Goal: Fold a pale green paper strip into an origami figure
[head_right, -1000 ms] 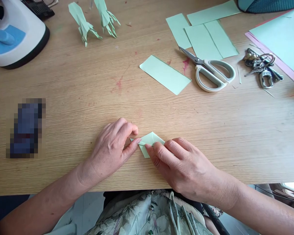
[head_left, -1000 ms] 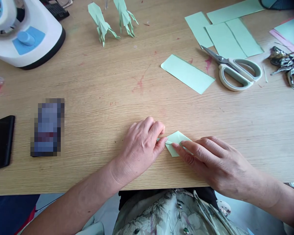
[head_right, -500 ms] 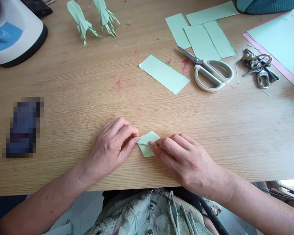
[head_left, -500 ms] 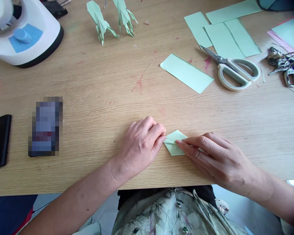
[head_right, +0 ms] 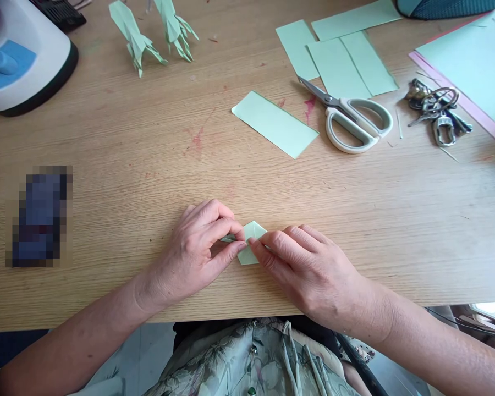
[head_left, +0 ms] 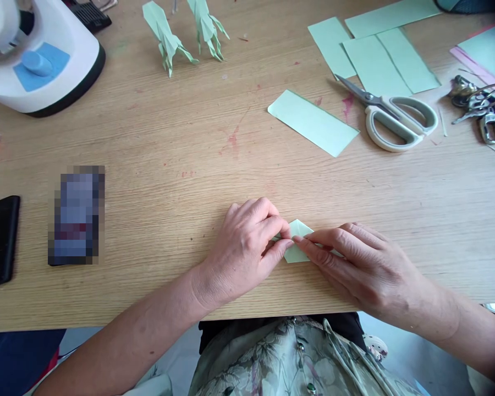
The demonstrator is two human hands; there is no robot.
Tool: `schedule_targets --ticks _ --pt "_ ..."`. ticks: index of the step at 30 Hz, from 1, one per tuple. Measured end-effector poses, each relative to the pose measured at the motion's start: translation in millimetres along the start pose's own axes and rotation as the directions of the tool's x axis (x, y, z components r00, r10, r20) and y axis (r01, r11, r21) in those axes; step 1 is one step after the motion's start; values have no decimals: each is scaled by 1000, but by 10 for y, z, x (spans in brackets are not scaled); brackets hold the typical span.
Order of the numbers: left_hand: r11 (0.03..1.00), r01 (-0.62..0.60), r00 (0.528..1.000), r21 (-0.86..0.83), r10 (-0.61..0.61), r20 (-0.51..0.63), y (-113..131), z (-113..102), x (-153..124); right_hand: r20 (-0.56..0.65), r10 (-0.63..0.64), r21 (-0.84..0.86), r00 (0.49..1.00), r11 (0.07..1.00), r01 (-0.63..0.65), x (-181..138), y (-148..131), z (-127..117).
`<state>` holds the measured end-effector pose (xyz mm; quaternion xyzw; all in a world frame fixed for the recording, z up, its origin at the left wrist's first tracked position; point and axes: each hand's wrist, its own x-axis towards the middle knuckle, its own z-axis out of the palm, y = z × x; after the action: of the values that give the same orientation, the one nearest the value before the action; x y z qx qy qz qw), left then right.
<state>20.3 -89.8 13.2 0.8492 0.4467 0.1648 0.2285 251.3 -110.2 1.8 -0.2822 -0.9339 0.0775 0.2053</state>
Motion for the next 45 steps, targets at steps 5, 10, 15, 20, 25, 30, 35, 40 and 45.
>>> schedule_targets --ticks 5,10,15,20,25,30,35,40,45 --pt "999 34 999 0 -34 1 27 20 -8 3 -30 -23 1000 999 30 -13 3 -7" --pt "999 40 999 -6 -40 3 30 9 -6 13 -48 -43 999 998 49 -18 1 -17" --pt "999 51 999 -3 -51 -8 44 -5 -8 20 -57 -50 998 997 58 -1 -8 -29" --pt "998 47 999 30 -47 2 51 -1 -14 29 -90 -104 995 990 93 33 -20 -63" --pt "1000 22 1000 16 -22 9 10 -13 -35 31 -87 -112 996 990 90 47 -25 -67" --pt "1000 13 1000 -13 -13 12 -20 -32 -52 23 -79 -116 997 990 81 44 -28 -54" --pt "1000 19 1000 6 -19 6 -13 -26 -43 16 -83 -109 996 990 85 60 -31 -59" --pt "1000 18 1000 22 -18 -2 -10 -14 -40 16 -84 -119 996 989 85 72 -29 -64" --pt "999 14 1000 45 -14 -4 2 -9 -33 21 -81 -120 996 989 83 74 -33 -52"
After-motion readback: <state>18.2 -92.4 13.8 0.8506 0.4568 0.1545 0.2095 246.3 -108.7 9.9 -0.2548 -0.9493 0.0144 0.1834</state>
